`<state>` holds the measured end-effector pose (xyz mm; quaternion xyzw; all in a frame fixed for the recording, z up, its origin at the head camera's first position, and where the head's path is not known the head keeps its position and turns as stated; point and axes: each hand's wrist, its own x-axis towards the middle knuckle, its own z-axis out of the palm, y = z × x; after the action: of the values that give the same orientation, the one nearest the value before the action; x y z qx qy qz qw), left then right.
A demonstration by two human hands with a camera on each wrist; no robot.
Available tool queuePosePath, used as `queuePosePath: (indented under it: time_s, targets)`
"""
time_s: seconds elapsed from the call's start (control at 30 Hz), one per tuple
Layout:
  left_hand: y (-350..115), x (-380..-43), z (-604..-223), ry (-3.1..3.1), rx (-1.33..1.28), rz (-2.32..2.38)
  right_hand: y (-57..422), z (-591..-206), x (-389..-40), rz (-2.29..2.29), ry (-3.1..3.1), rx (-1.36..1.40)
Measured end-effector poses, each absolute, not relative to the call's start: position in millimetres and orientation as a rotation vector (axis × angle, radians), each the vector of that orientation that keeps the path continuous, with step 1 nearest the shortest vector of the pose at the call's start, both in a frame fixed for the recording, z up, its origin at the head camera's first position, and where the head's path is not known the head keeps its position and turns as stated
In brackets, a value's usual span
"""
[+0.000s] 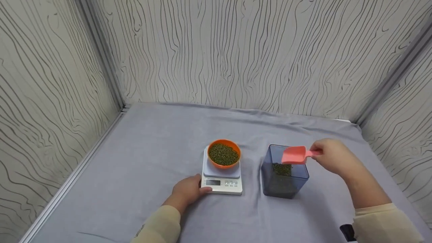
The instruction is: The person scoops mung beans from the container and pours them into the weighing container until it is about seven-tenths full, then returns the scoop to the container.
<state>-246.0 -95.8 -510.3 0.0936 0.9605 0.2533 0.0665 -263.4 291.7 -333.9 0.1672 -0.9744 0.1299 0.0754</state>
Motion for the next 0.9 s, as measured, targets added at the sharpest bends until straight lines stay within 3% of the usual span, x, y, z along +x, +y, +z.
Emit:
queuePosePath:
  time_s: [0.5, 0.9]
  targets:
    - [-98, -249, -510, 2.899, 0.286, 0.770, 255, -382, -280, 0.246, -3.024, 0.635]
    - [-96, -254, -495, 2.812, 0.287, 0.758, 245, -387, -291, 0.118, -3.188, 0.620]
